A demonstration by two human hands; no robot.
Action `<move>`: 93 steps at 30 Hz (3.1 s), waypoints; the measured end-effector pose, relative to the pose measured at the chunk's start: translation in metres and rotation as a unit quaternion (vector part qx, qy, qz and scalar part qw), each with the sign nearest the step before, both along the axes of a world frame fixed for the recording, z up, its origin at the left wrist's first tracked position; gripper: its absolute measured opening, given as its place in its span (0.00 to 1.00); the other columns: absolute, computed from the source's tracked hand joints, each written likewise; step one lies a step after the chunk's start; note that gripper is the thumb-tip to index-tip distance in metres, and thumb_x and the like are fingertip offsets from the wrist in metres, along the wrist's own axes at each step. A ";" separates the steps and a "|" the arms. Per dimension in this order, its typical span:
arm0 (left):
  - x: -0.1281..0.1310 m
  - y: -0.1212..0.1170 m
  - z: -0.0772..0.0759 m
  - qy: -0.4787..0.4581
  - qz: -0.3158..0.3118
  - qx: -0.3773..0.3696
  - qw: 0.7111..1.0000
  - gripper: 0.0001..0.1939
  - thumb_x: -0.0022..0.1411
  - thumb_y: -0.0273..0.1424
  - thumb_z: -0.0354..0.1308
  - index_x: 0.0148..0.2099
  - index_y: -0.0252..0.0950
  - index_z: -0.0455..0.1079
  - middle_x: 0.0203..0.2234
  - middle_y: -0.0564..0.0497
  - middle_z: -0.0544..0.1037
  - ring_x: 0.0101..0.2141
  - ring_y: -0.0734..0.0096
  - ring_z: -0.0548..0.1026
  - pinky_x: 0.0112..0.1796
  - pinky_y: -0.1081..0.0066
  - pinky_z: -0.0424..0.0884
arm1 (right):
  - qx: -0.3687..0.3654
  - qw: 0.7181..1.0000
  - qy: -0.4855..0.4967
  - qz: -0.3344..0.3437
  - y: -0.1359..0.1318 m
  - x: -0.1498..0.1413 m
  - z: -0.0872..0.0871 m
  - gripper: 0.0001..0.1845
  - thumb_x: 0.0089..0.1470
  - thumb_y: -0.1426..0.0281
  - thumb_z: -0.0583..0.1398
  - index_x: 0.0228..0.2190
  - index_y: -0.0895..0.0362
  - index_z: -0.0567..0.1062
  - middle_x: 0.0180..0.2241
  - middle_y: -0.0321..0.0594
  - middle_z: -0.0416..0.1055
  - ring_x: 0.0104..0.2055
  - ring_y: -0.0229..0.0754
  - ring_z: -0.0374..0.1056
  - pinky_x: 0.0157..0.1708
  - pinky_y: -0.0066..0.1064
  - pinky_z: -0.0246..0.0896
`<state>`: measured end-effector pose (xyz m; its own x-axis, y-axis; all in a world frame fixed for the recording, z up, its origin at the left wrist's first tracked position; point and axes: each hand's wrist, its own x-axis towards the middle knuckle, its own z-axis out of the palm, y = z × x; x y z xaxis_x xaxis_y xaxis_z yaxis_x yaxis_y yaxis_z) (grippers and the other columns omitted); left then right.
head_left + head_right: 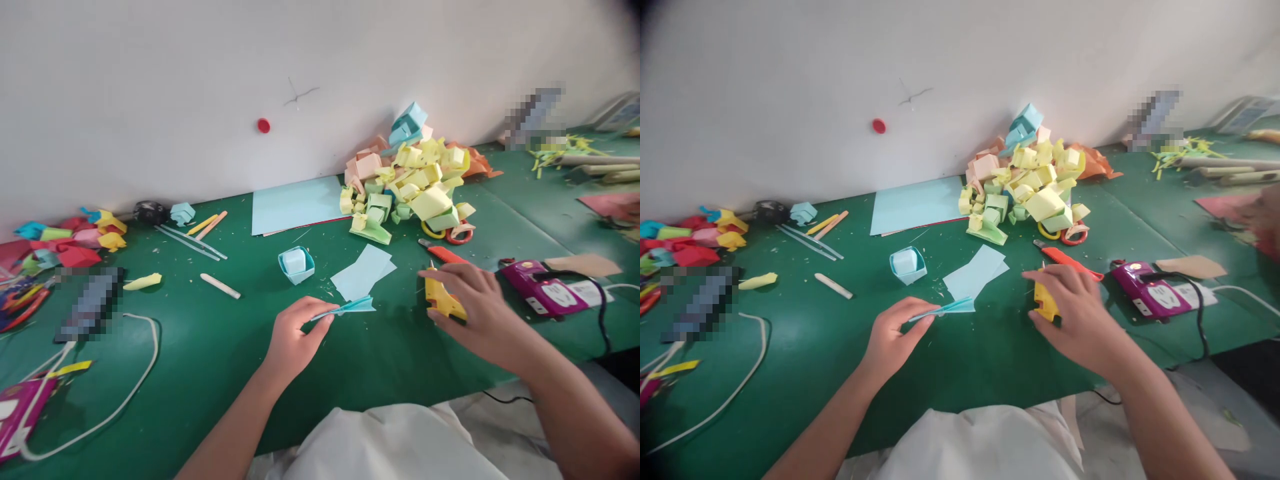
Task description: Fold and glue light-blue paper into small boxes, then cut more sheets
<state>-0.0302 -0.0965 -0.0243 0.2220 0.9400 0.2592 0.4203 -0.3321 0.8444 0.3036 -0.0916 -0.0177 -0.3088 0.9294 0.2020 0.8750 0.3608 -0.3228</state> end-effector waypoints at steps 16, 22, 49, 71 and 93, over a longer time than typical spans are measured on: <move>0.000 -0.002 0.003 -0.013 -0.012 -0.013 1.000 0.10 0.67 0.27 0.59 0.45 0.43 0.81 0.38 0.51 0.82 0.38 0.68 0.80 0.39 0.72 0.76 | -0.179 0.884 0.271 0.337 0.040 -0.084 0.012 0.19 0.66 0.74 0.54 0.55 0.51 0.73 0.50 0.46 0.70 0.54 0.49 0.64 0.55 0.49 0.63; -0.001 -0.002 0.002 -0.014 -0.030 -0.027 0.999 0.11 0.68 0.27 0.59 0.46 0.44 0.82 0.37 0.51 0.81 0.38 0.69 0.80 0.38 0.73 0.76 | -0.229 0.856 0.309 0.347 0.043 -0.085 0.008 0.15 0.70 0.71 0.52 0.52 0.54 0.75 0.48 0.46 0.71 0.52 0.46 0.67 0.54 0.44 0.64; -0.007 0.001 0.005 -0.126 -0.090 -0.141 0.978 0.04 0.62 0.27 0.65 0.39 0.40 0.81 0.34 0.51 0.79 0.35 0.70 0.76 0.38 0.71 0.72 | -0.224 0.837 0.361 0.346 0.046 -0.087 -0.005 0.13 0.70 0.75 0.52 0.44 0.56 0.77 0.42 0.43 0.73 0.44 0.41 0.69 0.45 0.35 0.64; -0.008 0.008 -0.004 -0.256 -0.276 -0.328 0.867 0.08 0.56 0.37 0.72 0.34 0.37 0.82 0.32 0.47 0.78 0.35 0.66 0.74 0.37 0.67 0.68 | -0.369 0.710 0.451 0.394 0.038 -0.103 -0.009 0.12 0.69 0.68 0.56 0.38 0.59 0.79 0.37 0.41 0.71 0.38 0.38 0.67 0.40 0.32 0.65; -0.005 0.002 0.005 -0.069 -0.006 -0.160 0.985 0.08 0.63 0.32 0.63 0.41 0.42 0.83 0.32 0.51 0.83 0.33 0.67 0.79 0.36 0.71 0.74 | -0.305 0.765 0.491 0.283 0.037 -0.102 -0.019 0.10 0.66 0.66 0.60 0.42 0.57 0.80 0.39 0.43 0.74 0.39 0.39 0.70 0.39 0.32 0.66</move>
